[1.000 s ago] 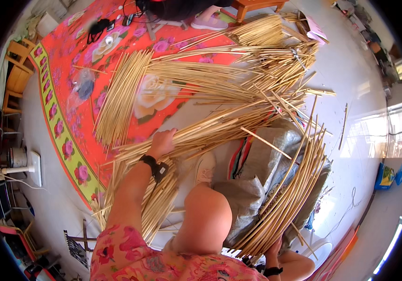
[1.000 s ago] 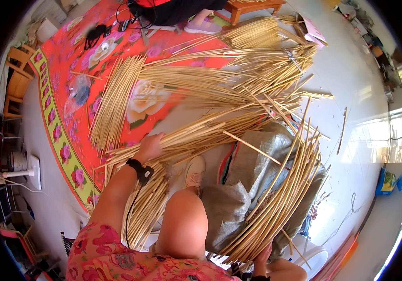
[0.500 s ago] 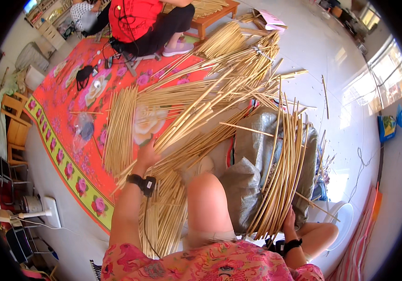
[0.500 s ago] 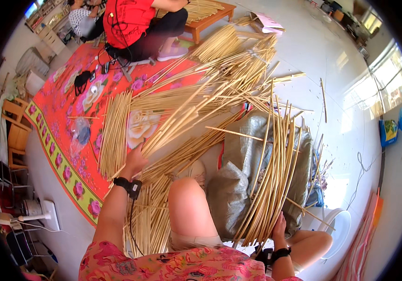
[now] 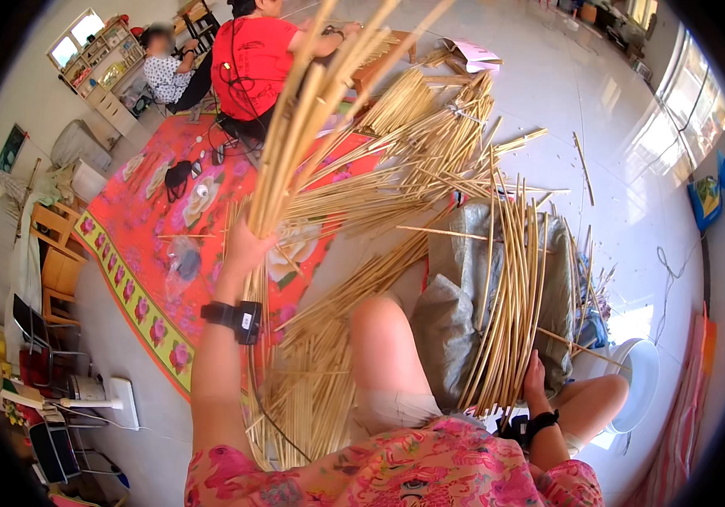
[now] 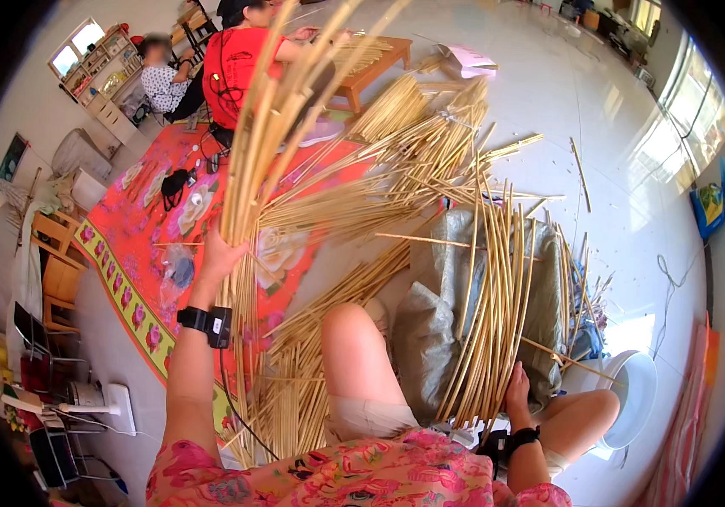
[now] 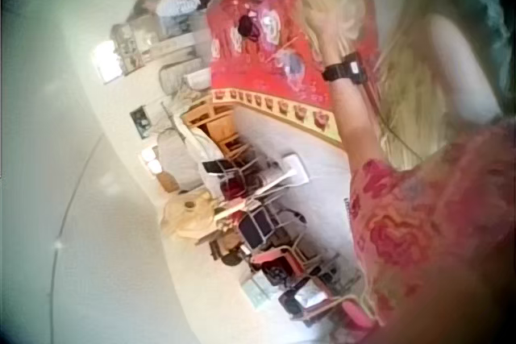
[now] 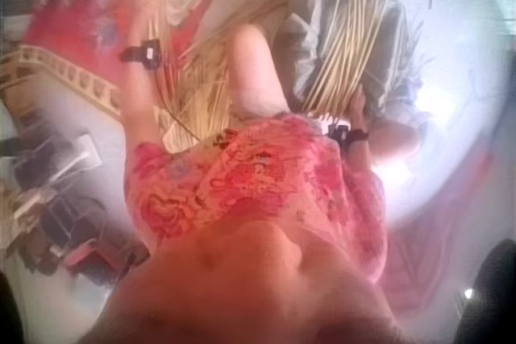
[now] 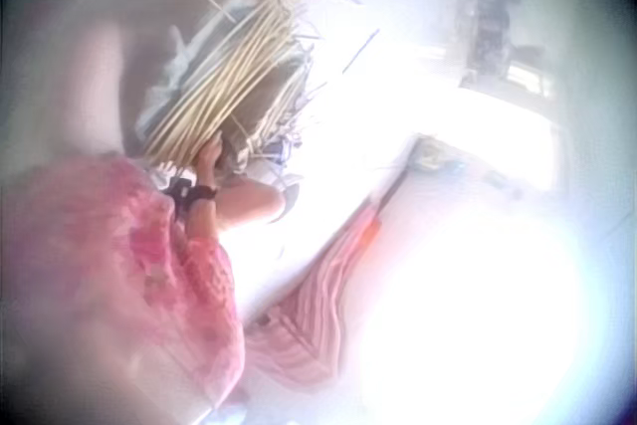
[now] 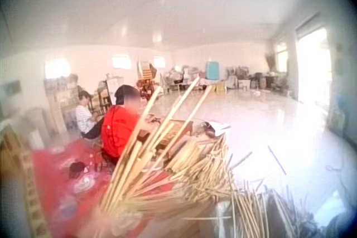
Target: The person sorts wooden rods by picking them up from a pile on the floor and organizing them into groups.
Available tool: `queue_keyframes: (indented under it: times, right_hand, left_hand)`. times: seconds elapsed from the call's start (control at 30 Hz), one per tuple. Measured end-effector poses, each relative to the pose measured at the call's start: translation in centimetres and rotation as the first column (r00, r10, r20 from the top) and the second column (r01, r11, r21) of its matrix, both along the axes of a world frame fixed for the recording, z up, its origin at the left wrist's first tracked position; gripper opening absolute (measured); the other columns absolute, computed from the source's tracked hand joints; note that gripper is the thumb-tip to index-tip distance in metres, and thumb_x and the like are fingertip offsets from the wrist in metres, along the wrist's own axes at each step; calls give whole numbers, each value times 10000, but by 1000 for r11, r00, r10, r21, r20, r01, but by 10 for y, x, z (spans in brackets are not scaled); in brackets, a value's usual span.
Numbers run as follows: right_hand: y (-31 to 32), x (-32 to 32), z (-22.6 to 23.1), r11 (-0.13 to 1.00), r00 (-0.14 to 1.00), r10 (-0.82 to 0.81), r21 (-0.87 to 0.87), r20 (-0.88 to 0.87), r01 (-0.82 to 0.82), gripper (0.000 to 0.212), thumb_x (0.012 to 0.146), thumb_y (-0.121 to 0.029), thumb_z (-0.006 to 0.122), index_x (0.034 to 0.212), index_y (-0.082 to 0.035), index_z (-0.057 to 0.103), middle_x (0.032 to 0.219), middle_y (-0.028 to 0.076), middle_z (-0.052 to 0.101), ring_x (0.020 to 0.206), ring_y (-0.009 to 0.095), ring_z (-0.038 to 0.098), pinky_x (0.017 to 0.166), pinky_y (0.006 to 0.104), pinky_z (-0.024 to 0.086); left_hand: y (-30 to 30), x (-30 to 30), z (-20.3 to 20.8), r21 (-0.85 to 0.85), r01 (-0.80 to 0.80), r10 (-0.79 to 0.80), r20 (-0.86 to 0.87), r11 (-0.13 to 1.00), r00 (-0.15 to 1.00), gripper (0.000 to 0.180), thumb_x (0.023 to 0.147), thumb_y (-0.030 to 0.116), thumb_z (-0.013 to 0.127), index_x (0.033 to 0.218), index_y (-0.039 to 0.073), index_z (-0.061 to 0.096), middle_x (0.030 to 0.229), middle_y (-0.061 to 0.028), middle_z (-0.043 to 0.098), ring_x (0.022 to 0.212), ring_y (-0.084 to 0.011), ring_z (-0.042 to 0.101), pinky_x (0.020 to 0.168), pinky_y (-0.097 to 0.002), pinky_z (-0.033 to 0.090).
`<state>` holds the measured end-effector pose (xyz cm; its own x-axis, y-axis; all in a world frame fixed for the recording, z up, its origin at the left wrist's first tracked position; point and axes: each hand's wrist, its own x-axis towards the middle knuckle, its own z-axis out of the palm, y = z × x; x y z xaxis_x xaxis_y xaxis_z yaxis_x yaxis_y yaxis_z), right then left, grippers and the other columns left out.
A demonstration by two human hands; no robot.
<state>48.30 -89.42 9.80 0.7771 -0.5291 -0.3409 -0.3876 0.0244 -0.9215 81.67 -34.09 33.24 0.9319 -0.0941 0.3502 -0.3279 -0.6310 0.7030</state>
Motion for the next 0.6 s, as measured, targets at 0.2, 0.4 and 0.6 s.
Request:
queue_keyframes:
  times: [0.2, 0.4, 0.6]
  right_hand:
    - [-42, 6, -14, 955, 972, -215, 188, -99, 230, 520, 976, -442, 408, 1107, 35, 569, 940, 79, 628, 825, 150, 560, 767, 285, 441]
    - [-31, 69, 83, 983, 964, -101, -126, 246, 135, 433, 967, -387, 456, 1139, -8, 573, 936, 66, 623, 821, 117, 566, 744, 260, 451]
    - [54, 111, 200, 970, 879, 216, -193, 426, -145, 396, 929, -221, 569, 1241, 14, 503, 1131, 115, 591, 1007, 180, 559, 863, 294, 445]
  left_hand:
    - [8, -6, 78, -237, 7, 28, 144, 972, 989, 393, 693, 19, 702, 1067, 22, 583, 888, -71, 662, 767, -156, 634, 668, -301, 515]
    - [-10, -27, 181, -315, 57, 27, 256, 947, 966, 272, 762, 16, 686, 1018, -22, 605, 885, -76, 658, 781, -143, 634, 689, -276, 518]
    - [-57, -55, 256, -460, 234, -62, 358, 856, 932, 259, 792, 5, 647, 1035, -55, 577, 914, -111, 644, 805, -178, 644, 678, -287, 531]
